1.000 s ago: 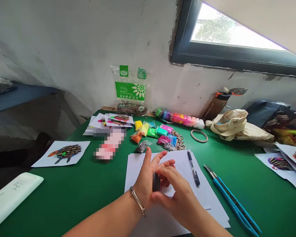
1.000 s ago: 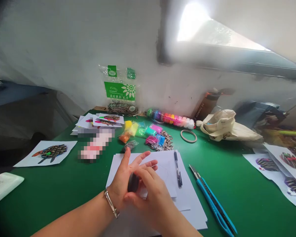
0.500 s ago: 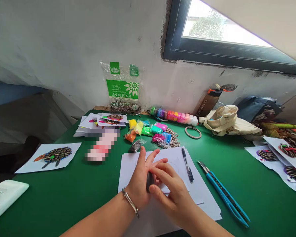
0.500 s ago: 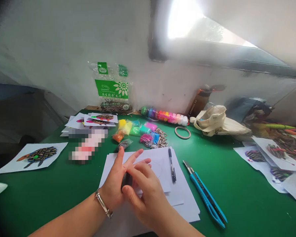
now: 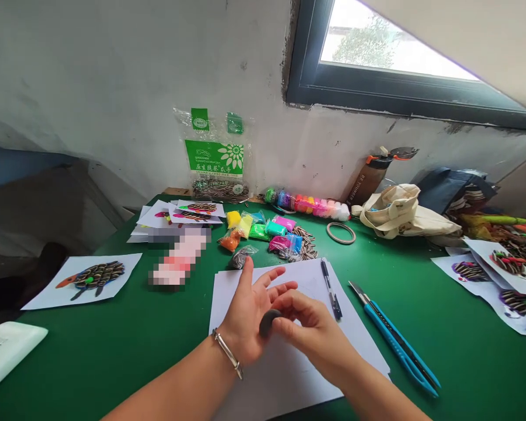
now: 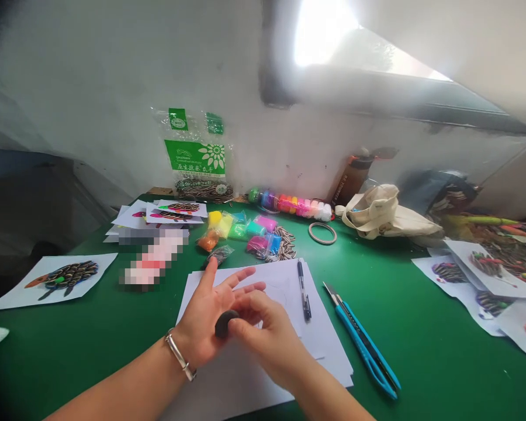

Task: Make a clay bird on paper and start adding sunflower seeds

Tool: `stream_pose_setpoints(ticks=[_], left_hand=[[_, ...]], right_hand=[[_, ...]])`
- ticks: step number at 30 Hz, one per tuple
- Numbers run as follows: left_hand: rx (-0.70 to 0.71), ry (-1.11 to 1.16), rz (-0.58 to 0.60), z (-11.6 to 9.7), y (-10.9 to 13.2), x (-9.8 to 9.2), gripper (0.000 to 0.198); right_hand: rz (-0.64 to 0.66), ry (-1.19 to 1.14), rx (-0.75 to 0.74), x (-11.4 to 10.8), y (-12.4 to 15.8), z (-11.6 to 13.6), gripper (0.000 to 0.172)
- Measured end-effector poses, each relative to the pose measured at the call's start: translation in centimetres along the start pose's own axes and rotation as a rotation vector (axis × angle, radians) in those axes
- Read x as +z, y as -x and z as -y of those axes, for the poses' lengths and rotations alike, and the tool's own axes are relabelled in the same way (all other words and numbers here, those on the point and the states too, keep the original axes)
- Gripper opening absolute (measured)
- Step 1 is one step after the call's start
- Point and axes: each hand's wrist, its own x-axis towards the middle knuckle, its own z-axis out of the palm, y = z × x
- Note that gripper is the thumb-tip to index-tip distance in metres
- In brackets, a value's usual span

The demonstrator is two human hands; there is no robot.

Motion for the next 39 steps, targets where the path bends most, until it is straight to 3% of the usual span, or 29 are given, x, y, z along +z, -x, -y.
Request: stream_pose_setpoints(ticks=[4, 8, 12, 19, 28, 34, 39], left_hand=[[0.110, -0.146, 0.030, -0.9, 0.2, -0.3, 0.069], [0.235, -0.508, 0.066, -1.2, 0.3, -0.3, 0.044], [0.317, -0.730, 0.058, -1.0, 0.0, -0.2, 0.032], [0.250, -0.811, 0.078, -1.0, -0.5, -0.7, 0.024], [0.252, -0.862, 0.089, -1.2, -0.5, -0.7, 0.030], [0.215, -0.897, 0.087, -1.5, -0.3, -0.6, 0.029], [0.156, -0.836, 0.141, -1.6, -0.3, -0.7, 0.037]], right_hand=[[-0.098, -0.211, 0.027, -1.4, -0.5, -0.1, 0.012], [-0.246, -0.196, 0.030, -2.4, -0.8, -1.0, 0.021], [-0.255, -0.199, 0.059, -2.8, -0.9, -1.3, 0.027], [-0.166, -0.074, 0.127, -3.6, -1.1, -0.8, 0.030], [-0.178, -0.021, 0.080, -3.6, -0.9, -0.6, 0.029], [-0.095, -0.079, 0.193, -3.8, -1.2, -0.9, 0.034], [-0.054, -0.042, 0.125, -4.1, -1.2, -1.1, 0.036]])
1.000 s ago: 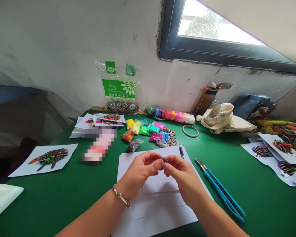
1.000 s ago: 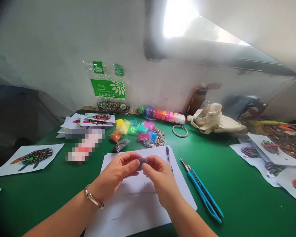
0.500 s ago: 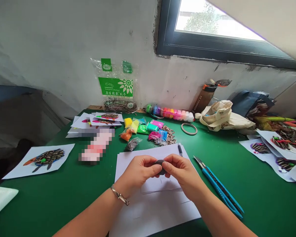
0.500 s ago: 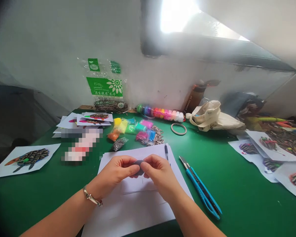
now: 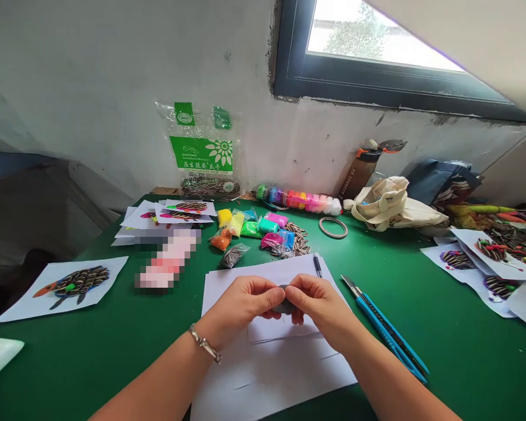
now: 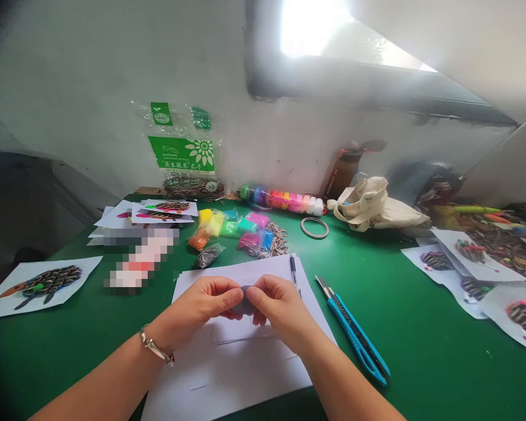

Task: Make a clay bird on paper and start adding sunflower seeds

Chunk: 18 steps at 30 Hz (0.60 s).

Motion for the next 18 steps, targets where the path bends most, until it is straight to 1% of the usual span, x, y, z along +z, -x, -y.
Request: stream_pose_setpoints(ticks=[2, 4, 7, 10, 13, 15, 18], left_hand=[[-0.011, 0.017, 0.008, 0.19, -0.09, -0.07, 0.037], [-0.017, 0.024, -0.012, 0.36, -0.21, -0.10, 0.035], [-0.011, -0.005, -0.046, 0.39, -0.34, -0.06, 0.032], [-0.024, -0.055, -0.038, 0.17, -0.27, 0.01, 0.028], [-0.043, -0.086, 0.013, -0.04, -0.09, 0.07, 0.026], [-0.045, -0.072, 0.045, -0.09, -0.02, 0.10, 0.027], [-0.062, -0.022, 0.025, -0.05, -0.05, 0.10, 0.032]], right_hand=[[-0.039, 0.018, -0.026, 0.01, 0.04, 0.08, 0.036], [-0.056, 0.030, -0.034, 0.05, 0.07, 0.20, 0.036], [-0.023, 0.028, 0.026, 0.05, 0.08, 0.34, 0.036], [-0.002, 0.043, 0.077, 0.02, 0.03, 0.36, 0.035], [-0.007, 0.041, 0.039, 0.09, -0.05, 0.32, 0.032], [-0.038, 0.037, 0.014, 0.12, -0.10, 0.27, 0.034], [-0.101, 0.041, -0.039, 0.06, -0.18, 0.16, 0.035]])
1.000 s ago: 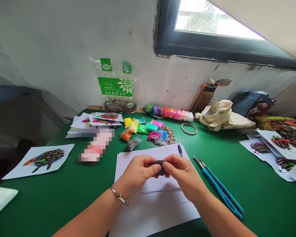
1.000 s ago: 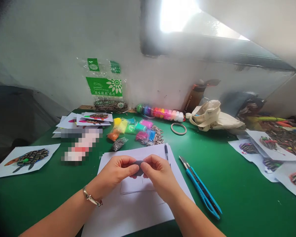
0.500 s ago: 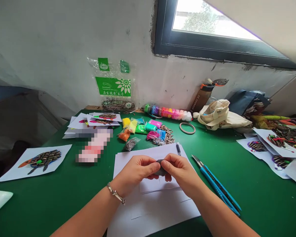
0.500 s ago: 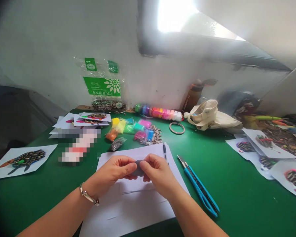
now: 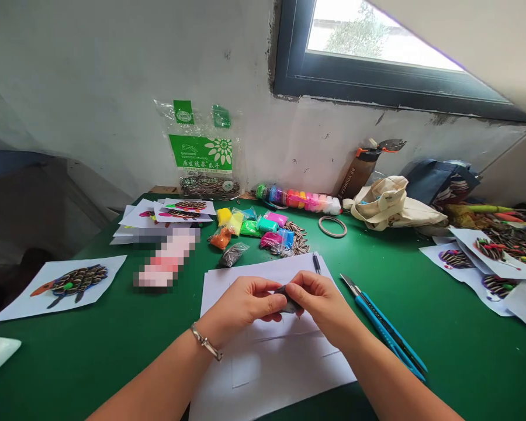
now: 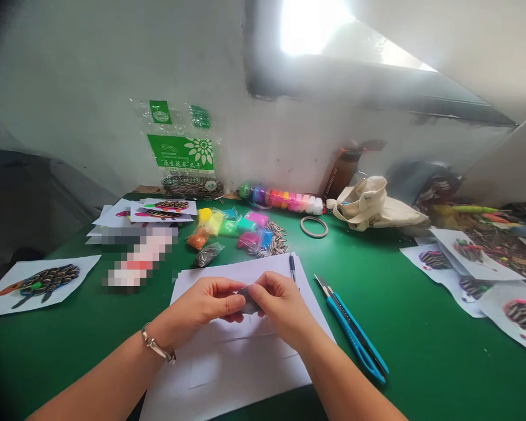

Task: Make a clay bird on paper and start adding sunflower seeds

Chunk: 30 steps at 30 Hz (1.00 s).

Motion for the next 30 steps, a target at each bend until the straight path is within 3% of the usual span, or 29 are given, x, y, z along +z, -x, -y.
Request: stream_pose_setpoints(ticks=[3, 8, 11, 21, 26, 30], left_hand=[[0.004, 0.000, -0.005, 0.1, -0.2, 0.0, 0.030], [0.022, -0.063, -0.048, 0.1, -0.4, -0.1, 0.019], [0.021, -0.103, -0.025, 0.3, -0.4, -0.2, 0.017], [0.019, -0.070, -0.007, 0.4, -0.4, -0.2, 0.027], [0.053, -0.043, -0.048, 0.4, -0.6, -0.4, 0.035], [0.066, -0.030, -0.064, 0.4, -0.5, -0.6, 0.040]], right_hand=[[-0.001, -0.011, -0.020, -0.2, -0.1, -0.1, 0.034], [0.071, 0.000, 0.118, -0.4, -0.1, -0.1, 0.036], [0.127, 0.026, 0.121, -0.3, -0.1, -0.1, 0.034], [-0.026, -0.023, 0.027, 0.3, 0.0, 0.2, 0.032], [0.103, -0.172, 0.120, -0.4, -0.1, -0.1, 0.046], [0.196, -0.181, 0.128, -0.7, -0.2, -0.5, 0.038]])
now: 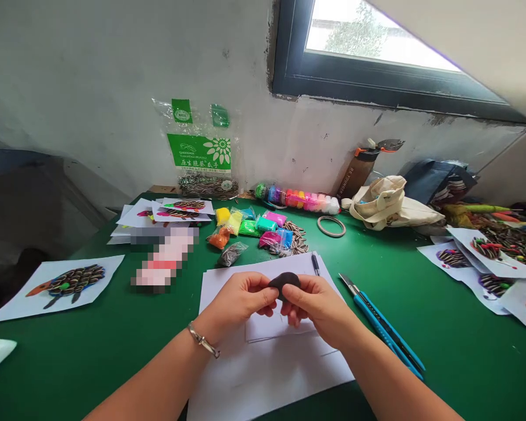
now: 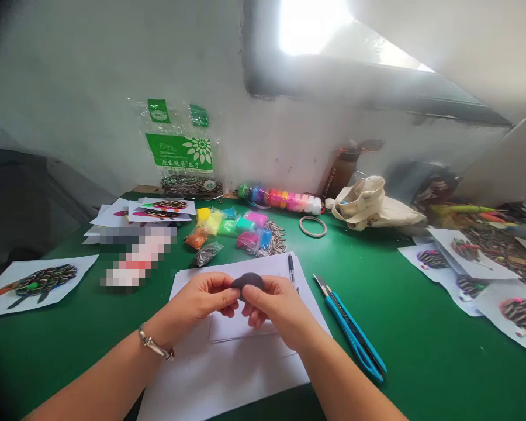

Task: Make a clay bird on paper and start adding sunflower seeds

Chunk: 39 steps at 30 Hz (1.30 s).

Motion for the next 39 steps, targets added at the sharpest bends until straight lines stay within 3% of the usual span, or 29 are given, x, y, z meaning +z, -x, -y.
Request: stream_pose_setpoints(ticks=[7, 15, 20, 24, 29, 39], left_hand=[[0.000, 0.019, 0.041, 0.0, 0.2, 0.3, 0.038], [0.010, 0.037, -0.017, -0.1, -0.1, 0.0, 0.042], [0.003, 0.045, 0.036, 0.1, 0.1, 0.1, 0.043], [0.000, 0.022, 0.024, 0.1, 0.1, 0.1, 0.041], [0.021, -0.028, 0.032, 0.2, 0.0, 0.3, 0.039], [0.035, -0.032, 0.074, 0.0, 0.1, 0.5, 0.046]], right_hand=[[-0.042, 0.097, -0.036, 0.3, 0.3, -0.4, 0.035], [0.035, 0.016, 0.038, -0.4, 0.1, 0.2, 0.044], [-0.018, 0.128, -0.020, -0.1, 0.5, 0.2, 0.039], [-0.012, 0.187, 0.039, 0.1, 0.6, 0.4, 0.041], [0.029, 0.144, 0.028, -0.1, 0.4, 0.9, 0.040], [-0.011, 0.104, -0.023, 0.1, 0.5, 0.7, 0.042]])
